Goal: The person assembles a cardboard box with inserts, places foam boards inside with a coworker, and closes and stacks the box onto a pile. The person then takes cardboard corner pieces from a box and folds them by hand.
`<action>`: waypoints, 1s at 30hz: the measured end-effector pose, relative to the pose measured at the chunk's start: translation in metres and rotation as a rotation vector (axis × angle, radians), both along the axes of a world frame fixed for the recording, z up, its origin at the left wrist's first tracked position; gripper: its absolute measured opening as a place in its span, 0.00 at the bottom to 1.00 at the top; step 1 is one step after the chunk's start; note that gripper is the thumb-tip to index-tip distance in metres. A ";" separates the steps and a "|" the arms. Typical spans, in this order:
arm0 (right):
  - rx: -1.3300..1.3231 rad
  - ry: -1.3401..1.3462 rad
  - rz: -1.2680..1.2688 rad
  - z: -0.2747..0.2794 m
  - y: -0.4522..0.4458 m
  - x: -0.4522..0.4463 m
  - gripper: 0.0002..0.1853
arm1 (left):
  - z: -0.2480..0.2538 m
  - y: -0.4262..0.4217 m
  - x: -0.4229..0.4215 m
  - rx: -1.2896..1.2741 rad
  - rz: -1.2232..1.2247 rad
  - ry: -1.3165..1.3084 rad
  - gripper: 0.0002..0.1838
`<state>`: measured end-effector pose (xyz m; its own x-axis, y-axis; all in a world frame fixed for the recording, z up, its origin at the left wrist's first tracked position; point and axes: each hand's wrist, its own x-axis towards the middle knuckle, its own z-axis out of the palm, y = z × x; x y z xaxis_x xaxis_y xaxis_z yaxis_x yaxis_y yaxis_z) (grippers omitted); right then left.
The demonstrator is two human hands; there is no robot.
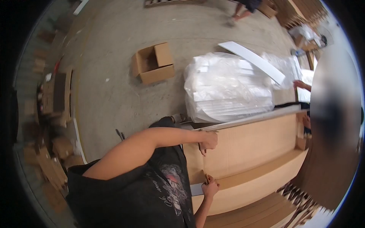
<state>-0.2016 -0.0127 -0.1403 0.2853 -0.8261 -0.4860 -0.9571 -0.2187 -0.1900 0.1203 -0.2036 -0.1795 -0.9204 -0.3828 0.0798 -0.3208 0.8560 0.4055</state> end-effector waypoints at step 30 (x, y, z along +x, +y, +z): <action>0.360 -1.597 -1.252 -0.507 -0.279 0.990 0.24 | -0.230 0.169 0.577 1.070 1.917 0.179 0.07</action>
